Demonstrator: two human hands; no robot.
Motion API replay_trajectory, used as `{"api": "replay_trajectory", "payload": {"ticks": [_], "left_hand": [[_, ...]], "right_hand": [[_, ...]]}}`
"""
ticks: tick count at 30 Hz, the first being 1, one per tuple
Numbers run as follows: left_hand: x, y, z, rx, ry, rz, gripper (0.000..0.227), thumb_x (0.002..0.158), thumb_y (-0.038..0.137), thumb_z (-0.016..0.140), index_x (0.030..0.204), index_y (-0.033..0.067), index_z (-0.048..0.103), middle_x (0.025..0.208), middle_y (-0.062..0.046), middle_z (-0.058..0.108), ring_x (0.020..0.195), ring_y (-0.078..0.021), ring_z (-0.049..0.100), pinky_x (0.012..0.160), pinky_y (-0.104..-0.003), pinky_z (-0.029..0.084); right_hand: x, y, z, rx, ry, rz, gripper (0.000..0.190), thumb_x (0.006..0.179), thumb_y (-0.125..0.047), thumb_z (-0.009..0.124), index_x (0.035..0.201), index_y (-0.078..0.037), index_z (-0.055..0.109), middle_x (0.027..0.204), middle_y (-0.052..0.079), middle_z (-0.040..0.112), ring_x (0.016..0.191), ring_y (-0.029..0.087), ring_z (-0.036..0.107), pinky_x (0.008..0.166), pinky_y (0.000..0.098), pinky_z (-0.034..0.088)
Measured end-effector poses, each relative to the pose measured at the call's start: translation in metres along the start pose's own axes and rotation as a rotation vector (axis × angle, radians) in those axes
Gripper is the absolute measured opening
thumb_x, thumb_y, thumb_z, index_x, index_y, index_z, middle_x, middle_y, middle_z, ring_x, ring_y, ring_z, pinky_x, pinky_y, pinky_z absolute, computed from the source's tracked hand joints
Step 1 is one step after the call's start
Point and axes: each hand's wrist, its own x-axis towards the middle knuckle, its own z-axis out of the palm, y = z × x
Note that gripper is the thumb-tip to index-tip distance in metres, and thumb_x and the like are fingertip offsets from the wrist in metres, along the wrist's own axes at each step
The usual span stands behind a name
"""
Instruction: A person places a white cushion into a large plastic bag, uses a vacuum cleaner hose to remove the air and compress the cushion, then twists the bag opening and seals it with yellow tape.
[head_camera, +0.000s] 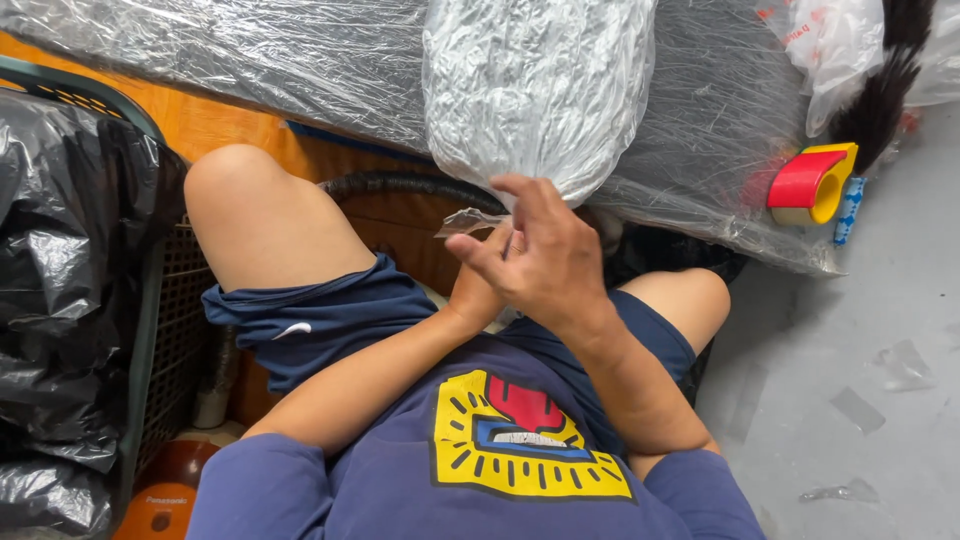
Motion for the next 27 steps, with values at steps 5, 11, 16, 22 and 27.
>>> {"api": "replay_trajectory", "payload": {"ticks": [5, 11, 16, 22, 27], "left_hand": [[0.002, -0.028, -0.002, -0.012, -0.084, 0.124, 0.039, 0.102, 0.030, 0.044, 0.131, 0.0074, 0.059, 0.119, -0.011, 0.066, 0.111, -0.0247, 0.065, 0.096, -0.036, 0.047], [0.002, -0.055, 0.009, 0.298, 0.090, 0.211, 0.017, 0.090, 0.021, 0.070, 0.105, 0.0129, 0.074, 0.074, -0.009, 0.073, 0.079, -0.0331, 0.073, 0.068, -0.044, 0.060], [0.004, -0.034, -0.001, 0.259, -0.031, 0.176, 0.046, 0.104, 0.033, 0.052, 0.137, 0.0007, 0.051, 0.102, -0.027, 0.072, 0.097, -0.0416, 0.072, 0.078, -0.049, 0.060], [0.008, -0.026, -0.006, 0.123, -0.137, 0.008, 0.041, 0.107, 0.033, 0.047, 0.128, -0.0015, 0.050, 0.090, -0.032, 0.069, 0.092, -0.0520, 0.069, 0.074, -0.056, 0.056], [0.005, -0.027, -0.004, 0.035, -0.100, -0.066, 0.026, 0.105, 0.035, 0.054, 0.113, 0.0118, 0.062, 0.079, -0.021, 0.068, 0.084, -0.0433, 0.070, 0.070, -0.049, 0.054]], "right_hand": [[0.014, -0.013, 0.017, -0.190, -0.016, -0.128, 0.059, 0.090, -0.068, 0.062, 0.095, -0.010, 0.070, 0.075, 0.009, 0.057, 0.065, 0.038, 0.069, 0.059, 0.0487, 0.055], [0.003, 0.012, -0.019, -0.303, -0.146, -0.040, 0.026, 0.091, -0.047, 0.067, 0.084, -0.023, 0.064, 0.073, -0.002, 0.055, 0.069, 0.029, 0.069, 0.058, 0.0427, 0.054], [-0.004, 0.038, -0.050, 0.015, -0.249, 0.015, 0.042, 0.085, -0.017, 0.070, 0.126, -0.022, 0.067, 0.079, 0.004, 0.064, 0.073, 0.023, 0.070, 0.063, 0.0383, 0.056], [-0.024, 0.088, -0.053, 0.336, -0.172, 0.197, 0.044, 0.088, -0.009, 0.073, 0.131, -0.015, 0.064, 0.083, 0.003, 0.067, 0.075, 0.012, 0.067, 0.074, 0.0279, 0.056], [-0.056, 0.157, -0.022, 0.620, -0.055, 0.238, 0.035, 0.092, -0.001, 0.072, 0.126, -0.004, 0.061, 0.085, 0.010, 0.067, 0.076, 0.015, 0.070, 0.074, 0.0276, 0.059]]}}
